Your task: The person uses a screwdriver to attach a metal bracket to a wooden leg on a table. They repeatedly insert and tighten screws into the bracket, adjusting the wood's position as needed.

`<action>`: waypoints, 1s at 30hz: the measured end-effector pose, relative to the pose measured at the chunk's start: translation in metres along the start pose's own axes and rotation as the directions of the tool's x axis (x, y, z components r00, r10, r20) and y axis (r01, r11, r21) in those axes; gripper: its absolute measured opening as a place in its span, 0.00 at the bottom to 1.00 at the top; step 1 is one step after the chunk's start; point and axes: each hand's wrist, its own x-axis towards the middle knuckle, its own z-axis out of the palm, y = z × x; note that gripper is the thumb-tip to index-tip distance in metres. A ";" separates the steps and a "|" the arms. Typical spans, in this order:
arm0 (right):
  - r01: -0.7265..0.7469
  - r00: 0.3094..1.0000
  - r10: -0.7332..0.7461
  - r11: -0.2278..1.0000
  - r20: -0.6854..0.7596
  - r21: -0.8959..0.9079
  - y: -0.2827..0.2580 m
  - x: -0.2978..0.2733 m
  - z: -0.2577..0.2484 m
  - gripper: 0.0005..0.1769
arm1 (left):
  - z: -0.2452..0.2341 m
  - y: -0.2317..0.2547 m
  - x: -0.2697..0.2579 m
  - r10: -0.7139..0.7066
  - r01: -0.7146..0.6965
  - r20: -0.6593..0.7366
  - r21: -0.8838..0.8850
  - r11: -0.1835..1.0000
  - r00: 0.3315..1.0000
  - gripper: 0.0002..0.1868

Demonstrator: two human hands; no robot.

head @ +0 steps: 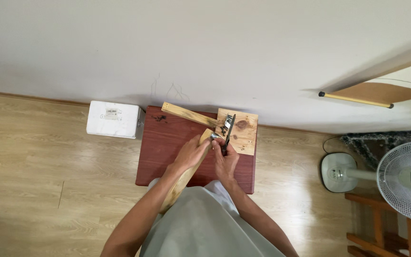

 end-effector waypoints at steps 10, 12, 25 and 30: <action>-0.155 0.981 0.172 0.973 -0.090 0.170 0.006 0.007 0.004 0.09 | 0.009 -0.004 0.019 0.199 -0.211 0.095 0.138 0.968 0.975 0.16; -0.139 0.985 0.153 0.979 -0.085 0.147 0.005 0.008 0.003 0.09 | 0.010 -0.007 0.021 0.380 -0.398 0.117 0.270 0.877 0.917 0.15; -0.121 0.991 0.127 0.987 -0.048 0.109 0.011 0.014 0.005 0.08 | 0.016 -0.030 0.038 0.544 -0.548 0.146 0.431 0.717 0.826 0.19; -0.035 0.988 0.034 0.999 -0.152 -0.007 0.007 0.014 0.008 0.09 | 0.003 -0.007 0.032 0.550 -0.571 0.190 0.445 0.690 0.813 0.19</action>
